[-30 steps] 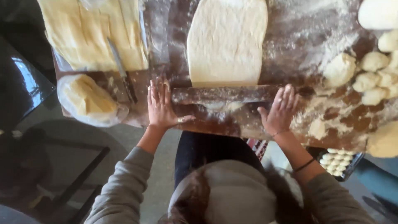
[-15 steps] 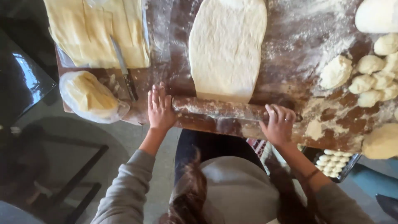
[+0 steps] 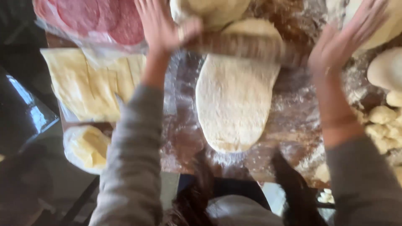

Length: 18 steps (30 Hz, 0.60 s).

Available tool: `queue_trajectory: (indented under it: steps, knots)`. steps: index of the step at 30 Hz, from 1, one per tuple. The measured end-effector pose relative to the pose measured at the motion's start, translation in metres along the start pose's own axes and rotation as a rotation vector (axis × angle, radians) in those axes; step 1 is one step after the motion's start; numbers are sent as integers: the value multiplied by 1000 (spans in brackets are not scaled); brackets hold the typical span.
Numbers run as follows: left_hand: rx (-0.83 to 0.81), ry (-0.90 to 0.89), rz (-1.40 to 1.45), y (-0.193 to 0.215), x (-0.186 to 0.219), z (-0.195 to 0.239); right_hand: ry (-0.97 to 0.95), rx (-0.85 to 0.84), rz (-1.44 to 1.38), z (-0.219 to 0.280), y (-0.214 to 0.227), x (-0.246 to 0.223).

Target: Rolling dough, adding salami and cheese fillings, and rolling the dough into cylinders before placing on a baking sheet.

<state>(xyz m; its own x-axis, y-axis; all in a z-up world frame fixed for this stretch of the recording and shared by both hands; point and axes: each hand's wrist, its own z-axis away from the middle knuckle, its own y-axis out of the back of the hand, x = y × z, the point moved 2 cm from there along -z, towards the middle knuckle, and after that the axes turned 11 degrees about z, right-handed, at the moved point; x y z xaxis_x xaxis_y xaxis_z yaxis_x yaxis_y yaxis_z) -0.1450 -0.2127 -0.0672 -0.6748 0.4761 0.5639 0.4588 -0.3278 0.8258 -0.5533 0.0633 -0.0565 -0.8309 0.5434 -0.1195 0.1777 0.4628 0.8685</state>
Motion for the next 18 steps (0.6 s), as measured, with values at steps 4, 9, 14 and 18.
queue_trajectory:
  steps: [4,9,14,18]
  knots:
    - [61,-180,2,34,29,113,184,-634,215,167,98,-42]
    - [-104,-145,1,46,28,87,202,-914,159,100,103,-59]
    - [167,-286,136,15,-5,-65,26,-608,-86,-90,2,-64]
    - [-329,278,70,40,29,-39,113,-476,63,-21,10,-48]
